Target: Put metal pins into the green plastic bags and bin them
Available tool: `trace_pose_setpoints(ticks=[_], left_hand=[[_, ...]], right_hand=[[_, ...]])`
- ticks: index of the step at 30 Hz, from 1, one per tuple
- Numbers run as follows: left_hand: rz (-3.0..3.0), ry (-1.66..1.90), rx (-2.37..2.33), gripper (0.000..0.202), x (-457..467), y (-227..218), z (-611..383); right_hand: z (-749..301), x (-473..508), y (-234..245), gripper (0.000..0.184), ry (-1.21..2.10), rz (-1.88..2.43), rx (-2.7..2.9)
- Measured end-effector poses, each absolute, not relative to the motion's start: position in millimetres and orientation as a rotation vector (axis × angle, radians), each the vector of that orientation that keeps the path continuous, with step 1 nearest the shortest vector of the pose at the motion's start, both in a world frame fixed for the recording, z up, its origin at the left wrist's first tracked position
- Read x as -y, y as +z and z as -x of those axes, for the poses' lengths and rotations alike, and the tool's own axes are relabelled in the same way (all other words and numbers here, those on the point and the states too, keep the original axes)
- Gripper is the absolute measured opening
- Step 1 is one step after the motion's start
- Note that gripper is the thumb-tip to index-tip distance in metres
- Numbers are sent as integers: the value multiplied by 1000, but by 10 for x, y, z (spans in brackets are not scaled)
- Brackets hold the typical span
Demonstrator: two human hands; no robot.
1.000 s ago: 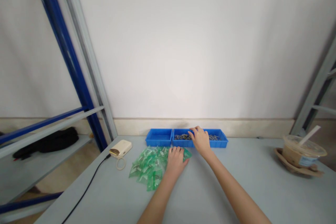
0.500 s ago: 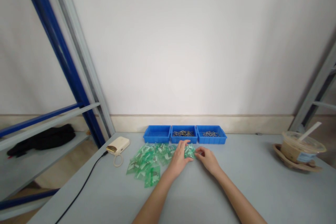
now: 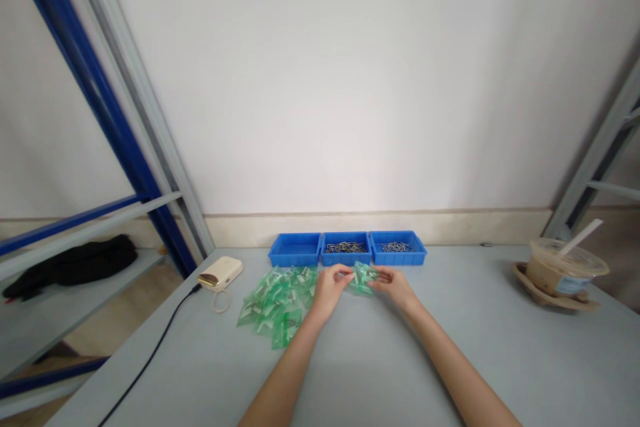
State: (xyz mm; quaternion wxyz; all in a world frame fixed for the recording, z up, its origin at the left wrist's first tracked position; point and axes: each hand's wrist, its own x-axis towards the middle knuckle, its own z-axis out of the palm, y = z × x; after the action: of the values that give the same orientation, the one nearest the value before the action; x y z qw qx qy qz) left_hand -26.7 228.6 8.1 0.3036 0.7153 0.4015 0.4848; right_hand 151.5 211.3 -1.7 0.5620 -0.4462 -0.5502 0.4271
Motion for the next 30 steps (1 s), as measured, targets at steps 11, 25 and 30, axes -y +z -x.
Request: trace_pose_setpoints(ticks=[11, 25, 30], left_hand=[[-2115, 1427, -1085, 7, -2194, 136, 214], [-1913, 1417, -1014, 16, -2216, 154, 243], [-1662, 1309, -972, 33, -2315, 16, 180]], right_hand=[[-1484, -2015, 123, 29, 837, 929, 1347], [-1483, -2003, 146, 34, 973, 938, 1274], [-1482, -2073, 54, 49, 1011, 1073, 1233]])
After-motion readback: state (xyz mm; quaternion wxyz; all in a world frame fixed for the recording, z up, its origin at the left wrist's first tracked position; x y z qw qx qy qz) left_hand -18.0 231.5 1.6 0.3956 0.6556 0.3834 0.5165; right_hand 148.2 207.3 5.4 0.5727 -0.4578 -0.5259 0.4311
